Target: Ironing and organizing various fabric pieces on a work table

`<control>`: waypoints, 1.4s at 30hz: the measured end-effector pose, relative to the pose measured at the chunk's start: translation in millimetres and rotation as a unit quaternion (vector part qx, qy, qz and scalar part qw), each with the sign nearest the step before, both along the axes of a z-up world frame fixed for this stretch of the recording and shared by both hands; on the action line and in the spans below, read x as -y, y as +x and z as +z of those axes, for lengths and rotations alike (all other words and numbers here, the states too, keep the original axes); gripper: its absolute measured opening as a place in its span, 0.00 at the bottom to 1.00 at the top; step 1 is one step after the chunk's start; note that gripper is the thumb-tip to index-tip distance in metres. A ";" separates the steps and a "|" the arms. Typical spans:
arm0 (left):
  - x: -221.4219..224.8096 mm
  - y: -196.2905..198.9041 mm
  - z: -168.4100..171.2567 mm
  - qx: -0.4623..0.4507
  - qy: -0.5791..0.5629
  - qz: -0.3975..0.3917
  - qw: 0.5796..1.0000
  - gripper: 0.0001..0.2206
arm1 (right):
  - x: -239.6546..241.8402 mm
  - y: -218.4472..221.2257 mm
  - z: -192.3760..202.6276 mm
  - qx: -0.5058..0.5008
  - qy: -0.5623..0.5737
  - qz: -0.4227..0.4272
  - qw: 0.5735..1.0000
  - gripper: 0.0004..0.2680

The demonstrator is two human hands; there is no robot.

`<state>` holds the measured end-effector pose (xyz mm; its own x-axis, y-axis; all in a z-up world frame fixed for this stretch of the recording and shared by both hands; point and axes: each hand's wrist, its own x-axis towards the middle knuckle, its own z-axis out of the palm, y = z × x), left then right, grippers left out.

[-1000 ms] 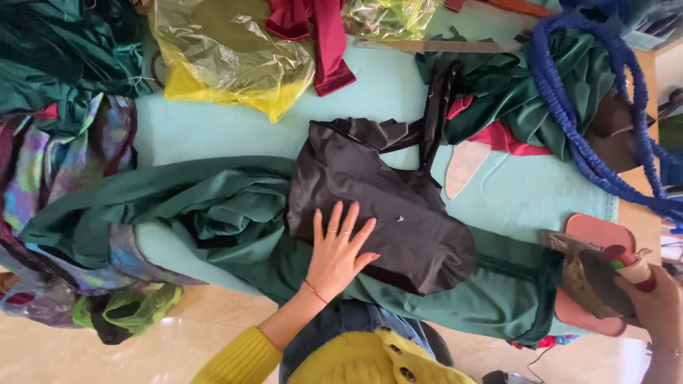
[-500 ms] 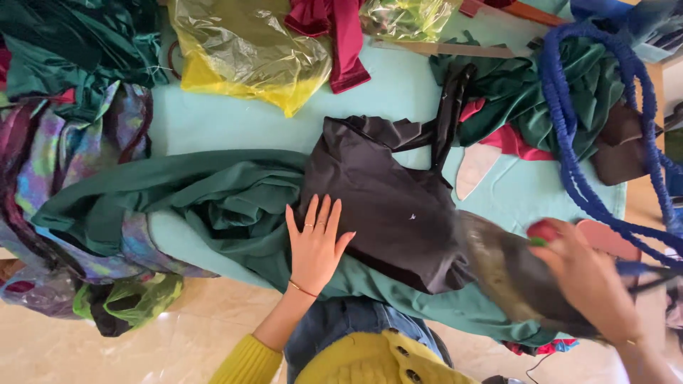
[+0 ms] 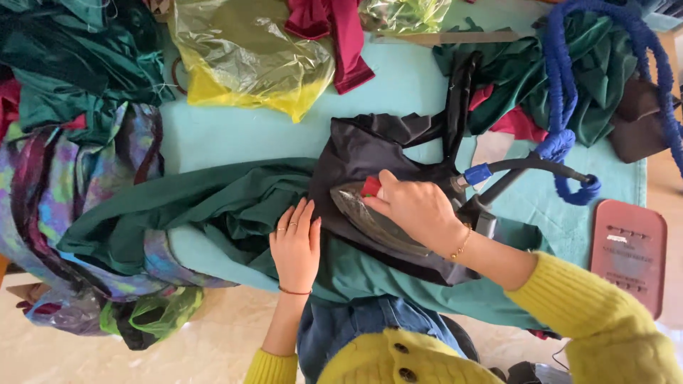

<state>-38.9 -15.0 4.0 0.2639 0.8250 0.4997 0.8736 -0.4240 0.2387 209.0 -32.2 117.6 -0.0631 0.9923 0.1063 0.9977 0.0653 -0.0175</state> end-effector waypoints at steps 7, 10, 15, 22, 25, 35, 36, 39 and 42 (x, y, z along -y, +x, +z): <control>-2.8 0.6 5.5 0.001 -0.034 -0.004 0.999 0.15 | 11.7 4.8 6.4 0.014 -0.019 -0.003 1.000 0.17; -3.5 -0.4 7.0 0.006 -0.045 -0.007 0.999 0.15 | 11.6 4.3 5.8 0.002 -0.016 -0.013 1.000 0.17; -5.0 -3.1 7.4 0.035 -0.078 -0.010 0.996 0.16 | 14.9 4.9 5.2 -0.008 -0.017 -0.009 1.000 0.19; -8.3 -3.3 8.0 0.043 -0.078 -0.014 0.996 0.15 | 17.9 7.9 0.0 -0.026 -0.017 -0.007 0.999 0.21; -9.9 -0.8 10.6 0.034 -0.071 -0.008 0.997 0.14 | 20.7 8.4 5.6 -0.023 -0.014 -0.006 1.000 0.18; -8.1 -4.0 14.7 0.045 -0.104 -0.015 0.993 0.16 | 87.4 51.0 11.3 0.011 -0.109 -0.086 0.990 0.18; -7.7 -3.8 16.7 0.058 -0.106 -0.018 0.992 0.16 | 95.1 54.9 10.6 0.013 -0.122 -0.094 0.988 0.18; -5.8 -3.9 16.1 0.066 -0.112 -0.013 0.991 0.16 | 95.6 56.3 8.0 -0.037 -0.143 -0.088 0.985 0.19; -6.0 -2.9 18.3 0.076 -0.106 -0.020 0.991 0.17 | 77.3 40.4 22.1 -0.044 -0.096 -0.050 0.993 0.19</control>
